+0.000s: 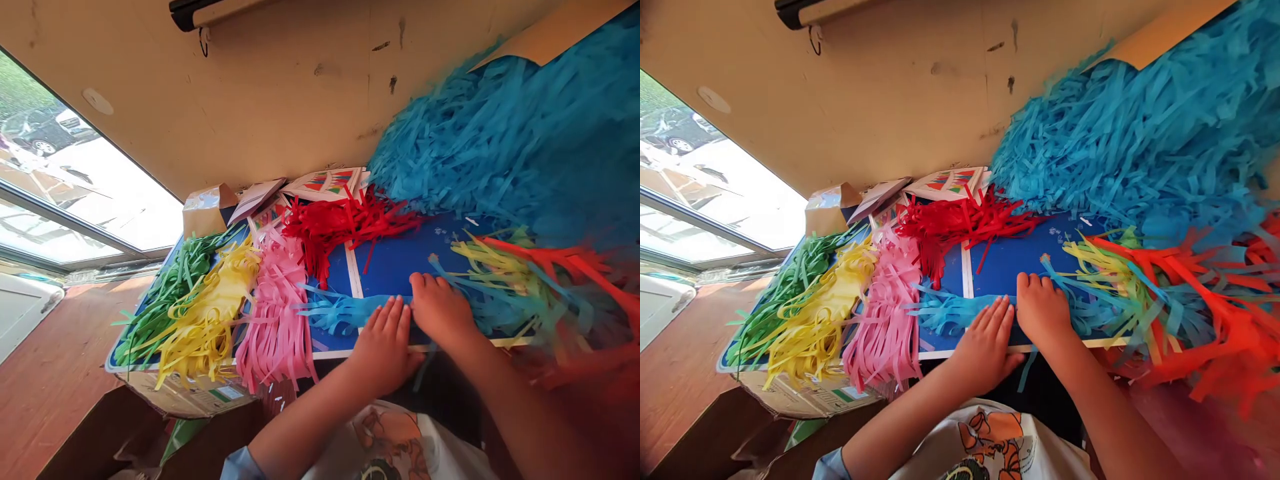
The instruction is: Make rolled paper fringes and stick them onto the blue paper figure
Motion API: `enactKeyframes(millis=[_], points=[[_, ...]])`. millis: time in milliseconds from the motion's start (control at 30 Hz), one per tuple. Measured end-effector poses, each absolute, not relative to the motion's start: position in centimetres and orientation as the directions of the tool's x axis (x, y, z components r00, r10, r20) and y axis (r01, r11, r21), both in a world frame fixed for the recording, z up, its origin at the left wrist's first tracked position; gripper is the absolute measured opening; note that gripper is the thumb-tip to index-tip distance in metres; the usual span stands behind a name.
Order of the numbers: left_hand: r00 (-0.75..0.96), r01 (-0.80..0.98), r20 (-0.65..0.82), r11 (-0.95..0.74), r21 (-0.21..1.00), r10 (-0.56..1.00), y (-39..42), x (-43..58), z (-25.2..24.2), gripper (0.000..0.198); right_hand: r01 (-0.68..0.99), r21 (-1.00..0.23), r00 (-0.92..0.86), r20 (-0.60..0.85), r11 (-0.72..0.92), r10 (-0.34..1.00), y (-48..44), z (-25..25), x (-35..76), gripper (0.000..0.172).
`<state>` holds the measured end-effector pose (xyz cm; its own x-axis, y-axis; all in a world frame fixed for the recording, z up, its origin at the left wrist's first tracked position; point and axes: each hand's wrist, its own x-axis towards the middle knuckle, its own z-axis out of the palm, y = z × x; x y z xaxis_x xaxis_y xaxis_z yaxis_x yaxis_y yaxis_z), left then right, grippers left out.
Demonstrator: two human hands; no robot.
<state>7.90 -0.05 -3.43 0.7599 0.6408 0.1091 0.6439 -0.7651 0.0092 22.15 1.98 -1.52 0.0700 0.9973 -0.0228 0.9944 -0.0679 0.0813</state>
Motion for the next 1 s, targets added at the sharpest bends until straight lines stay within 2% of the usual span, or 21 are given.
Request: enactKeyframes(millis=[100, 300, 400, 467, 567, 633, 700, 800, 1000], points=[[0.760, 0.648, 0.041, -0.761, 0.025, 0.648, -1.3, 7.7, -4.5, 0.077, 0.992, 0.052, 0.113, 0.012, -0.114, 0.994, 2.0, -1.9, 22.1, 0.022], [0.687, 0.725, -0.036, -0.682, 0.093, 0.726, -0.1, 4.9, -4.2, 0.085, 0.991, 0.068, 0.117, 0.011, -0.117, 0.993, 1.8, -1.3, 21.7, 0.028], [0.683, 0.726, -0.027, -0.675, 0.131, 0.730, 0.0, 4.3, -4.2, 0.089, 0.992, 0.019, 0.120, 0.119, -0.123, 0.986, 1.0, -0.9, 21.0, 0.032], [0.677, 0.729, -0.012, -0.668, 0.149, 0.736, -0.1, 4.3, -4.4, 0.086, 0.993, -0.105, 0.080, 0.245, -0.056, 0.966, 0.1, -1.3, 19.9, 0.033], [0.677, 0.723, 0.009, -0.668, 0.178, 0.736, -0.2, 4.4, -4.7, 0.075, 0.955, -0.226, -0.106, 0.348, 0.193, 0.932, -1.2, -2.9, 17.9, 0.039], [0.675, 0.721, 0.023, -0.666, 0.193, 0.738, -0.2, 4.4, -4.8, 0.071, 0.925, -0.199, -0.248, 0.329, 0.323, 0.911, -1.7, -4.3, 17.1, 0.052], [0.668, 0.725, 0.026, -0.659, 0.201, 0.744, -0.1, 4.4, -4.9, 0.071, 0.924, -0.146, -0.307, 0.274, 0.354, 0.912, -1.9, -5.5, 17.2, 0.067], [0.668, 0.728, 0.013, -0.657, 0.195, 0.744, -0.1, 4.3, -5.0, 0.073, 0.959, -0.065, -0.257, 0.219, 0.277, 0.941, -2.2, -6.4, 18.7, 0.077], [0.673, 0.731, -0.004, -0.666, 0.148, 0.739, -0.3, 4.3, -5.1, 0.080, 0.994, 0.067, -0.095, 0.247, 0.081, 0.964, -3.6, -6.3, 24.8, 0.074]])
